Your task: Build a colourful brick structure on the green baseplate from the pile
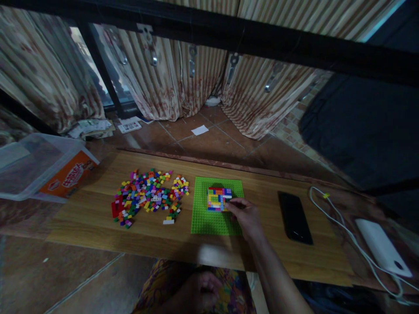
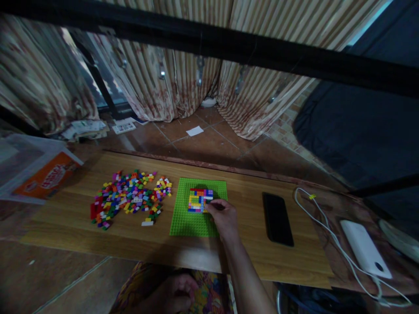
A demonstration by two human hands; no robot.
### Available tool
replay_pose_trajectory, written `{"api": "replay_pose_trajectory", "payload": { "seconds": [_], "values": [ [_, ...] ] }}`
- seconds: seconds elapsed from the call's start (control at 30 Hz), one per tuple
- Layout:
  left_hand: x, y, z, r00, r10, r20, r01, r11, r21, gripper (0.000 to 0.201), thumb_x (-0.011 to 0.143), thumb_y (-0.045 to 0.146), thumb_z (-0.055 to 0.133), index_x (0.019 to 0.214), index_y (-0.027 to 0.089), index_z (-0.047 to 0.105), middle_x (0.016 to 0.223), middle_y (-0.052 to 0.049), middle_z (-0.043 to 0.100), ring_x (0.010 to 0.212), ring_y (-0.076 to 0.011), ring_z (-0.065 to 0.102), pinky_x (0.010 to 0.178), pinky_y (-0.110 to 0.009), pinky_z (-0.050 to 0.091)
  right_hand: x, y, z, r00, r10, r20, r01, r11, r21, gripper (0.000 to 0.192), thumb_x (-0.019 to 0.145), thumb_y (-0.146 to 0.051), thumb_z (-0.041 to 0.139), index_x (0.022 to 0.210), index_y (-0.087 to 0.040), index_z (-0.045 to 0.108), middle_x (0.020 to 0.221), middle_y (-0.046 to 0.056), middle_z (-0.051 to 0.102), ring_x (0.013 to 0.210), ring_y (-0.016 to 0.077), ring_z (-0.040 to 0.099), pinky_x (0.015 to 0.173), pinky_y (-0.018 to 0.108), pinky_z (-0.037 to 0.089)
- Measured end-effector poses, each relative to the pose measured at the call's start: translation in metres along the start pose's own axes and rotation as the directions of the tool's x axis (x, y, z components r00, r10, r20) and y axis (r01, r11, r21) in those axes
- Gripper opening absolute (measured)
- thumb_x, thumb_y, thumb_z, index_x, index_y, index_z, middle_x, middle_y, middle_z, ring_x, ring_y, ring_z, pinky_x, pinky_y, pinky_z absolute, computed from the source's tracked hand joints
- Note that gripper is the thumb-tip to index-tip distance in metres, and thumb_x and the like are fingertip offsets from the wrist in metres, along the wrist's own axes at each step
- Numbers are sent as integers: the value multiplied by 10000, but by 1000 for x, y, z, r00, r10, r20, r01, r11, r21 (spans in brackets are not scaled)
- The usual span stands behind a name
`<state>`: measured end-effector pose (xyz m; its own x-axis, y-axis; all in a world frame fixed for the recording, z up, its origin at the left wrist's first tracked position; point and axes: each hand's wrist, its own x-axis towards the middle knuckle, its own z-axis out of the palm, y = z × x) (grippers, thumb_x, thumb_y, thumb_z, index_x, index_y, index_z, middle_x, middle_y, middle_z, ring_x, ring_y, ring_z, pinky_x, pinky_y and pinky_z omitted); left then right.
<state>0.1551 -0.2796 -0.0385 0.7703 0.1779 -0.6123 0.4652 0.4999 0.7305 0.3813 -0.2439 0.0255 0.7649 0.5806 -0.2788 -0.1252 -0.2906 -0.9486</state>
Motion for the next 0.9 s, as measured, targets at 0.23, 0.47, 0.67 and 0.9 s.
{"api": "replay_pose_trajectory", "payload": {
  "seconds": [0.23, 0.47, 0.67, 0.9],
  "values": [
    [-22, 37, 8, 996, 86, 18, -87, 993, 75, 241, 704, 267, 611, 923, 178, 659, 850, -37, 631, 748, -171, 544, 691, -291, 418, 0, -2, 1, 1000, -9, 14, 9, 1000, 5, 385, 507, -466, 841, 728, -181, 707, 628, 6, 662, 472, 116, 519, 394, 216, 387],
    [-11, 111, -13, 677, 588, -443, -434, 805, 405, 376, 806, 217, 519, 1179, 213, 562, 1062, -68, 585, 835, -156, 546, 791, -300, 450, 0, -4, 1, 998, 36, 47, -36, 999, 10, 407, 488, -470, 851, 741, -188, 702, 680, 7, 676, 559, 146, 582, 424, 213, 408],
    [32, 129, -34, 662, 581, -473, -363, 801, 477, 686, 789, 250, 560, 1428, 176, 322, 1235, -120, 537, 936, -182, 564, 832, -326, 468, 2, -3, 0, 996, 48, 76, -48, 999, 6, 405, 511, -474, 846, 756, -185, 700, 662, 0, 665, 538, 134, 570, 420, 212, 410],
    [48, 123, -39, 681, 584, -442, -275, 763, 584, 666, 796, 211, 527, 1433, 175, 336, 1127, -94, 620, 977, -207, 593, 888, -352, 468, 4, -5, 0, 991, 78, 105, -79, 997, 0, 415, 493, -466, 856, 737, -175, 687, 625, -12, 640, 489, 105, 536, 396, 195, 421]
  ]
}}
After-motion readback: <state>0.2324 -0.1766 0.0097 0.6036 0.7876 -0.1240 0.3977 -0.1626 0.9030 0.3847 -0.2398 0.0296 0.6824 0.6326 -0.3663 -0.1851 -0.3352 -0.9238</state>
